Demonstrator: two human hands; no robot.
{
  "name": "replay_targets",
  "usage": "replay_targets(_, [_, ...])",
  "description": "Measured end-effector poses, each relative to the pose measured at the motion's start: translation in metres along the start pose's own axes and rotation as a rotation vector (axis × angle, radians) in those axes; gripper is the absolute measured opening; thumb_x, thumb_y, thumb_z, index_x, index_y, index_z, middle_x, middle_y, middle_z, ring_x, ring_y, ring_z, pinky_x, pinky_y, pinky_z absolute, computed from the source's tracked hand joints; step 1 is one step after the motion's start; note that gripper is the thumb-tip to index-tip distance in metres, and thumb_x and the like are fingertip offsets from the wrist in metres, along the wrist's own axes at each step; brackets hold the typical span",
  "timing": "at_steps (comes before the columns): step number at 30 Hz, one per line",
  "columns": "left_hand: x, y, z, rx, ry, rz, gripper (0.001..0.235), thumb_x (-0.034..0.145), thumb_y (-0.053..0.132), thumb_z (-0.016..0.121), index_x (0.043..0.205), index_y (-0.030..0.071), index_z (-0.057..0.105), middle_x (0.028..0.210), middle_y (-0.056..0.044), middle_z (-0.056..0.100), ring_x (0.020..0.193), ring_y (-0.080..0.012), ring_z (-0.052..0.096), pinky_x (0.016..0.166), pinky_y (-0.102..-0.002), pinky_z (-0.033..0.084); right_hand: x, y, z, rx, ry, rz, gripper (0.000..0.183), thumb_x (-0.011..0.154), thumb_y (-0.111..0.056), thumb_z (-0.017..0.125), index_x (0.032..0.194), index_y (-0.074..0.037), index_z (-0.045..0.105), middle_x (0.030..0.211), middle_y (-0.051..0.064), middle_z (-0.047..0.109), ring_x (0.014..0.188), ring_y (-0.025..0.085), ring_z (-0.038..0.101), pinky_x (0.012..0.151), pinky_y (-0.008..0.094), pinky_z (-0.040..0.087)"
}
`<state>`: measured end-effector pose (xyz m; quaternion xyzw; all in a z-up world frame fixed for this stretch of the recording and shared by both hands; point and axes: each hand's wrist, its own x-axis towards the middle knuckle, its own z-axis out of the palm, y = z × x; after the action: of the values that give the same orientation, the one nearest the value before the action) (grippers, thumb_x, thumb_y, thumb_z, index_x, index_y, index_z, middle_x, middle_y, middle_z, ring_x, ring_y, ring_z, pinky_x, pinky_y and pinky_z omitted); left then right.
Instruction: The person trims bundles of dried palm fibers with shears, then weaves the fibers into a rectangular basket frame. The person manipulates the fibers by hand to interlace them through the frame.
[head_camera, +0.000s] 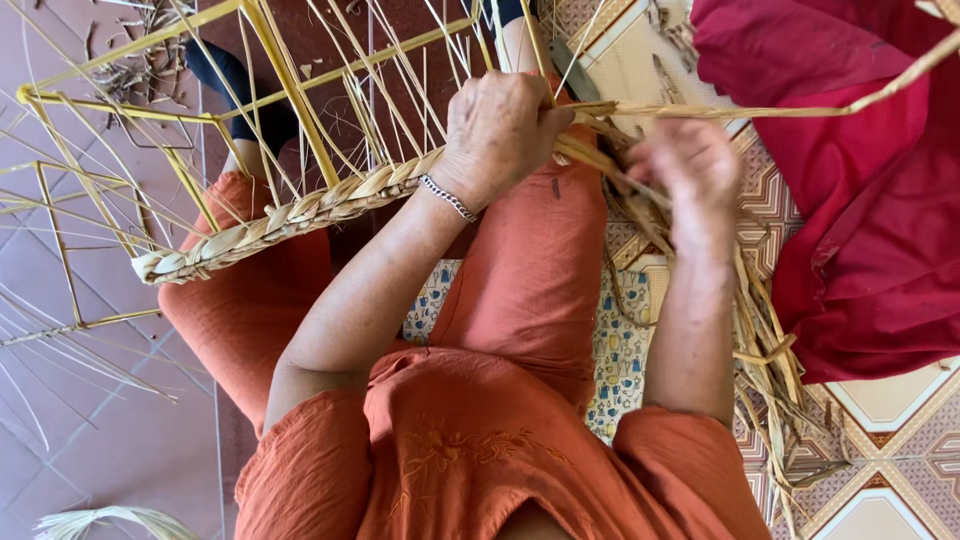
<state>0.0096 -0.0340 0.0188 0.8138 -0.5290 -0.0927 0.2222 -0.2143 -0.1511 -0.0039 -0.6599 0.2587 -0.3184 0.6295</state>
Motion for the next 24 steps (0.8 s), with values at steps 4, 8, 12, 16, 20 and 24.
replay_targets(4, [0.004, -0.011, 0.010, -0.072, 0.027, -0.006, 0.035, 0.088, 0.046, 0.077, 0.078, 0.013, 0.073, 0.055, 0.002, 0.061, 0.040, -0.0057, 0.049, 0.035, -0.026, 0.043, -0.017, -0.010, 0.043, -0.694, -0.065, -0.536, 0.038, 0.085, -0.011, 0.080, 0.115, 0.005, 0.063, 0.103, 0.021, 0.070, 0.093, 0.029, 0.069, 0.081, 0.040, 0.059])
replay_targets(8, [0.005, -0.019, 0.014, -0.176, 0.039, -0.014, 0.030, 0.089, 0.042, 0.079, 0.079, 0.014, 0.075, 0.060, 0.001, 0.067, 0.042, -0.0023, 0.054, 0.038, -0.023, 0.047, -0.004, -0.016, 0.038, -0.844, -0.152, -0.476, 0.012, 0.101, -0.008, 0.078, 0.111, -0.002, 0.073, 0.096, 0.010, 0.072, 0.081, 0.017, 0.063, 0.069, 0.033, 0.054])
replay_targets(12, [0.003, -0.022, 0.016, -0.268, -0.015, -0.024, 0.023, 0.091, 0.039, 0.074, 0.082, 0.018, 0.078, 0.062, 0.002, 0.070, 0.041, -0.0026, 0.054, 0.036, -0.023, 0.047, 0.017, -0.023, 0.011, -0.987, -0.200, -0.522, 0.004, 0.107, -0.004, 0.075, 0.110, -0.002, 0.073, 0.094, 0.011, 0.071, 0.072, 0.016, 0.060, 0.060, 0.030, 0.050])
replay_targets(16, [-0.001, -0.025, 0.011, -0.201, 0.017, 0.027, 0.040, 0.106, 0.040, 0.064, 0.078, 0.014, 0.075, 0.057, -0.002, 0.065, 0.041, -0.0045, 0.051, 0.040, -0.025, 0.045, 0.069, -0.006, 0.017, -0.916, -0.296, -0.656, 0.004, 0.111, 0.000, 0.066, 0.111, -0.001, 0.070, 0.107, 0.010, 0.076, 0.084, 0.012, 0.069, 0.068, 0.022, 0.057])
replay_targets(20, [-0.001, -0.023, 0.015, -0.121, -0.027, 0.007, 0.050, 0.107, 0.048, 0.059, 0.072, 0.015, 0.072, 0.051, -0.001, 0.059, 0.038, -0.0083, 0.044, 0.036, -0.028, 0.039, 0.090, 0.023, 0.020, -0.730, -0.417, -0.190, 0.010, 0.108, -0.014, 0.069, 0.104, -0.006, 0.074, 0.084, 0.005, 0.074, 0.067, 0.008, 0.067, 0.057, 0.024, 0.056])
replay_targets(24, [0.002, -0.012, 0.028, -0.081, 0.126, 0.040, 0.034, 0.094, 0.041, 0.067, 0.073, 0.015, 0.072, 0.050, 0.005, 0.058, 0.035, -0.0038, 0.049, 0.029, -0.025, 0.041, 0.081, 0.041, 0.016, -0.687, -0.401, 0.052, 0.020, 0.104, -0.027, 0.074, 0.095, -0.010, 0.077, 0.074, 0.003, 0.071, 0.058, 0.009, 0.059, 0.053, 0.025, 0.049])
